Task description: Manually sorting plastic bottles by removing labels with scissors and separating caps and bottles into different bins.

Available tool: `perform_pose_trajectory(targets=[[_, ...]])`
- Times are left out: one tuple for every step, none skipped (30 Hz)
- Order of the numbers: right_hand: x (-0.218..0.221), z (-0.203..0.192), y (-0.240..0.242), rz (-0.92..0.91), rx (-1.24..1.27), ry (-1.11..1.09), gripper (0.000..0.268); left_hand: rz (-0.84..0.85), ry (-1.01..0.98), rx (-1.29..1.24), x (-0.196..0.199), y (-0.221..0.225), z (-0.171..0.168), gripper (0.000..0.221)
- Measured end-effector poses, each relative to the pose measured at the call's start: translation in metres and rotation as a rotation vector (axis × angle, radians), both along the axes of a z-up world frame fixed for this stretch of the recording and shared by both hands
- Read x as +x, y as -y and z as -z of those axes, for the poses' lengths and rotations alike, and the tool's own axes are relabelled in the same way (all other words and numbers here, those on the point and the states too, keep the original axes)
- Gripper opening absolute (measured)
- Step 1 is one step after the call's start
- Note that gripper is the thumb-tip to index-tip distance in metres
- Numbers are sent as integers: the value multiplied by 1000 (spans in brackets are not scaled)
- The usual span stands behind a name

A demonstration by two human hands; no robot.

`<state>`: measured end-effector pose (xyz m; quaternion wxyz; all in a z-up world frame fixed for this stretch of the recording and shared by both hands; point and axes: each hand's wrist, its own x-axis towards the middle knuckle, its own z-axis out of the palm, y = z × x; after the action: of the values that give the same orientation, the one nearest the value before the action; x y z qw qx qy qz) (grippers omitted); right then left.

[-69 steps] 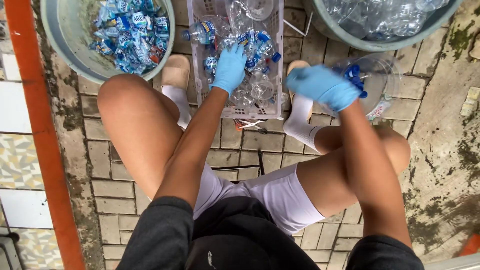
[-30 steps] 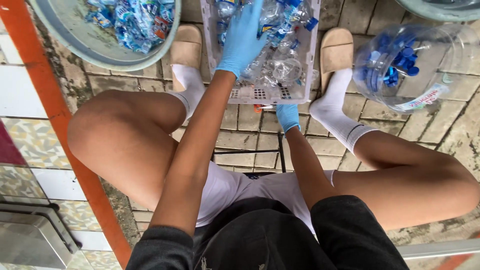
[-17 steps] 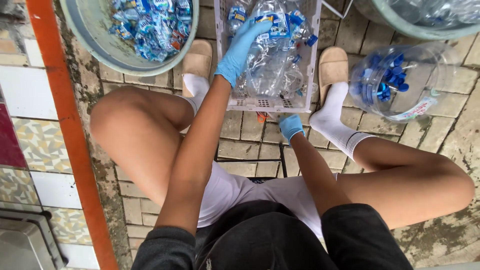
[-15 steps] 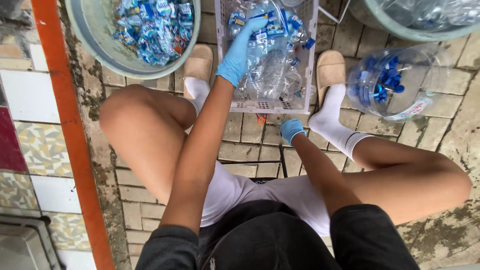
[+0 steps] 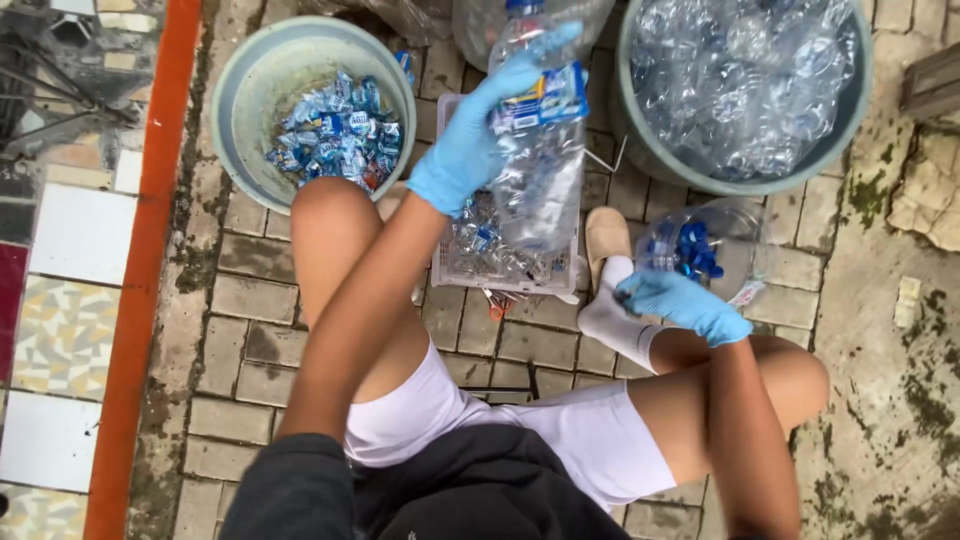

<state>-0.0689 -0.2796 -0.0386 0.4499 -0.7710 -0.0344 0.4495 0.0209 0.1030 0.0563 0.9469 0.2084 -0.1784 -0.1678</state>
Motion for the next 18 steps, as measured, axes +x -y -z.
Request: perform_pose_trajectory(targets=[[2, -2, 3, -10, 6, 8, 43, -10, 8, 6, -9, -8, -8, 43], [5, -4, 5, 155, 115, 82, 39, 51, -33, 80, -17, -16, -16, 47], [12, -5, 5, 319, 232, 161, 34, 110, -67, 159, -23, -25, -26, 52], [10, -20, -8, 309, 247, 175, 34, 99, -52, 171, -32, -19, -23, 52], [13, -35, -20, 320, 237, 293, 37, -60, -266, 167, -35, -14, -21, 49], [14, -49, -33, 332, 226, 411, 40, -222, -476, 152, -38, -9, -18, 47], [15, -51, -38, 332, 235, 410, 40, -226, -475, 161, -38, -3, -27, 47], [15, -52, -44, 372, 376, 401, 39, -259, -488, 133, -38, 3, -35, 45], [14, -53, -48, 419, 509, 391, 41, -282, -503, 103, -37, 10, -42, 43], [9, -50, -47, 428, 510, 390, 41, -275, -504, 108, -41, 14, -38, 43], [11, -47, -46, 397, 516, 389, 41, -335, -470, 125, -38, 19, -36, 39], [13, -45, -44, 366, 521, 387, 41, -394, -435, 142, -35, 25, -35, 36], [15, -49, -45, 373, 519, 396, 41, -385, -429, 141, -31, 28, -23, 36], [16, -52, -47, 316, 532, 417, 46, -369, -426, 139, -28, 31, -12, 39], [20, -54, -51, 249, 548, 436, 50, -364, -421, 138, -26, 31, 0, 42], [17, -61, -56, 247, 551, 442, 50, -366, -415, 138, -27, 32, 8, 42], [18, -69, -62, 233, 568, 426, 49, -355, -413, 140, -24, 31, 14, 41], [20, -78, -69, 218, 586, 411, 48, -344, -411, 141, -20, 30, 19, 40]])
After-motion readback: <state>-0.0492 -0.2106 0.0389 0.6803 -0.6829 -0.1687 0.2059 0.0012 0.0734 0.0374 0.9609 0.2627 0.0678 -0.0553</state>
